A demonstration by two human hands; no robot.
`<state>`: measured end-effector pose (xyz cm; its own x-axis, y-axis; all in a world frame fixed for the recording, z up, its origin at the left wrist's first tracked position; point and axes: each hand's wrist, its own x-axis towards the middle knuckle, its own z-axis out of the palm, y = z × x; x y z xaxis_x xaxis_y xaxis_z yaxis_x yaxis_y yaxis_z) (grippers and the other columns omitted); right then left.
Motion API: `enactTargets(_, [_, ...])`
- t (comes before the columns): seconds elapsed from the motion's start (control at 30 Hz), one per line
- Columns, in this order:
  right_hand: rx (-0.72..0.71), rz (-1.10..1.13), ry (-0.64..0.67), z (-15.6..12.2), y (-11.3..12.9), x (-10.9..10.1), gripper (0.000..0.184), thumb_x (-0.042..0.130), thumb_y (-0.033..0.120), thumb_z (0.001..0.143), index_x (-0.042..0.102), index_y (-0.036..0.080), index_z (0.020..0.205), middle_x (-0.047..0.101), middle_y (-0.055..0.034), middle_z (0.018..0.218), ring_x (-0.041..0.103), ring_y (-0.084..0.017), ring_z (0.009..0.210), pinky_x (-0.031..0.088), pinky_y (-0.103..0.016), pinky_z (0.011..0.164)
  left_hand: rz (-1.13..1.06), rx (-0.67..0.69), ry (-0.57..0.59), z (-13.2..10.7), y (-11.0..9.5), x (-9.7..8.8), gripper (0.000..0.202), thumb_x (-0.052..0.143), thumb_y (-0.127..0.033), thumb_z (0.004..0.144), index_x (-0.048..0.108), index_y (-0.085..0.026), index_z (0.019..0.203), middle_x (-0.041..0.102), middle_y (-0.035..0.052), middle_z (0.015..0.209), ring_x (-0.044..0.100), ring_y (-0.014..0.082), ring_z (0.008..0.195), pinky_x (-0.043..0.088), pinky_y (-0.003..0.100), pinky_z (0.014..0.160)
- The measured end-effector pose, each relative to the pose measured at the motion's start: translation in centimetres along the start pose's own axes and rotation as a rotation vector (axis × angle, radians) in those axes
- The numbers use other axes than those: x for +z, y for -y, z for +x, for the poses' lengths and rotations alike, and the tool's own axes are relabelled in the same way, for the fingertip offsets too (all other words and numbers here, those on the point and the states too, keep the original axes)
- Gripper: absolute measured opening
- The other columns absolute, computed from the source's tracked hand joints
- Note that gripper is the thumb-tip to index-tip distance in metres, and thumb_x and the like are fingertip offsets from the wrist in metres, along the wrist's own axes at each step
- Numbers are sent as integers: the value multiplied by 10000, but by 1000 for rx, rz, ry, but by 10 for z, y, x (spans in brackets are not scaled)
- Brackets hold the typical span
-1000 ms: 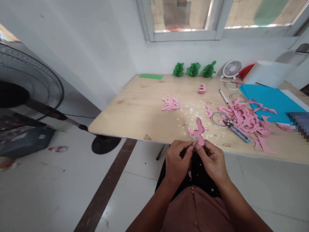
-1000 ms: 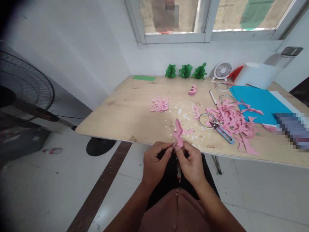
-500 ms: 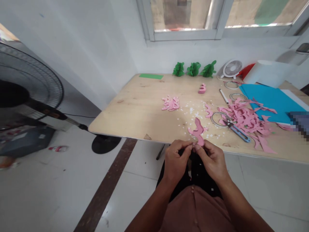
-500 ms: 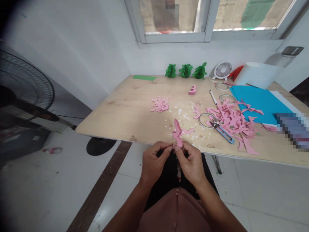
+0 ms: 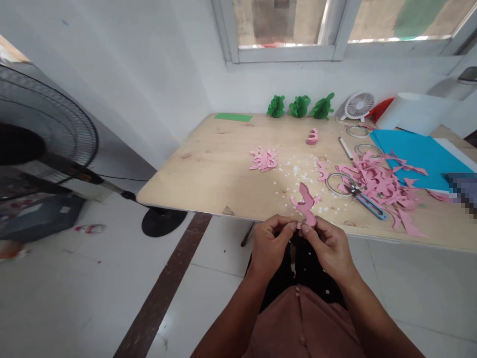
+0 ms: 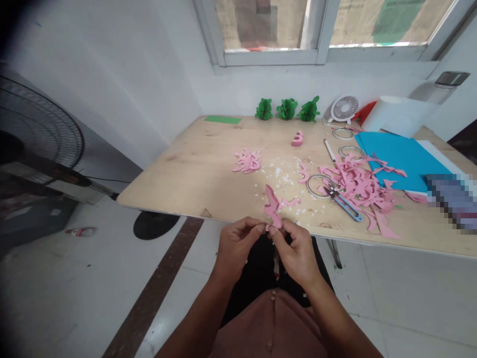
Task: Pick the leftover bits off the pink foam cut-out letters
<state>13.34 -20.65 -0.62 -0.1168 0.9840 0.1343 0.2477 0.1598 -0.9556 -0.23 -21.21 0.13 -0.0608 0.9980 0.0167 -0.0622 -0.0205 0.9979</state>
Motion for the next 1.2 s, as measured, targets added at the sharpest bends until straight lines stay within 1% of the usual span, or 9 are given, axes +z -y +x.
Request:
enactTargets(0.13, [16, 10, -4, 0, 0, 0, 229, 541, 353, 815, 619, 165, 708, 607, -27, 690, 543, -159, 641, 437, -257, 608, -5, 14, -12, 1, 1, 0, 144, 581, -254, 761, 674, -145, 771, 696, 47, 748, 634, 155, 707, 509, 279, 679])
enactTargets(0.23, [30, 18, -6, 0, 1, -1, 238, 544, 357, 812, 608, 166, 685, 609, -27, 693, 544, -159, 642, 436, -255, 610, 102, 70, -37, -2, 1, 0, 154, 558, -252, 782, 666, -150, 823, 690, 48, 785, 631, 152, 736, 506, 284, 700])
enactTargets(0.3, [38, 18, -16, 0, 1, -1, 238, 543, 356, 811, 608, 166, 684, 608, -27, 691, 541, -158, 639, 433, -254, 608, 235, 166, -102, -5, 0, 0, 140, 553, -234, 788, 656, -163, 851, 679, 43, 806, 622, 148, 758, 497, 285, 716])
enactTargets(0.4, [40, 5, -31, 1, -1, 0, 238, 540, 364, 809, 617, 165, 703, 606, -29, 680, 533, -158, 629, 431, -256, 598, 440, 390, -203, -9, 1, 0, 105, 554, -200, 783, 650, -175, 818, 655, 42, 777, 602, 149, 756, 488, 283, 698])
enactTargets(0.5, [23, -7, -36, 1, -3, 1, 225, 536, 357, 810, 621, 161, 740, 602, -28, 673, 519, -154, 619, 431, -259, 594, 589, 571, -207, -10, 2, 1, 107, 546, -169, 781, 652, -175, 798, 644, 56, 768, 582, 156, 751, 480, 295, 683])
enactTargets(0.6, [4, -41, -42, 0, -2, 1, 218, 523, 345, 817, 610, 161, 738, 582, -16, 653, 497, -143, 603, 418, -251, 580, 704, 656, -185, -8, 4, 1, 118, 537, -149, 782, 651, -171, 807, 646, 59, 757, 571, 167, 749, 473, 321, 700])
enactTargets(0.77, [-15, -135, -67, -1, 3, 2, 236, 504, 336, 829, 582, 165, 687, 522, 7, 591, 462, -126, 563, 384, -232, 541, 801, 712, -179, -7, 5, 2, 124, 526, -130, 785, 644, -166, 799, 647, 55, 729, 565, 172, 745, 463, 340, 725])
enactTargets(1.0, [-78, -260, -87, 0, 6, 2, 246, 490, 323, 835, 550, 176, 646, 475, 23, 555, 429, -114, 529, 358, -223, 515, 902, 724, -168, -6, 5, 2, 126, 512, -132, 788, 632, -167, 771, 625, 53, 697, 550, 176, 727, 443, 341, 714])
enactTargets(1.2, [-102, -295, -94, 0, 7, 2, 253, 485, 295, 836, 510, 182, 612, 458, 30, 551, 432, -114, 533, 348, -225, 523, 967, 718, -132, -4, 3, 2, 142, 496, -132, 797, 608, -164, 716, 600, 46, 657, 524, 174, 706, 418, 335, 697])
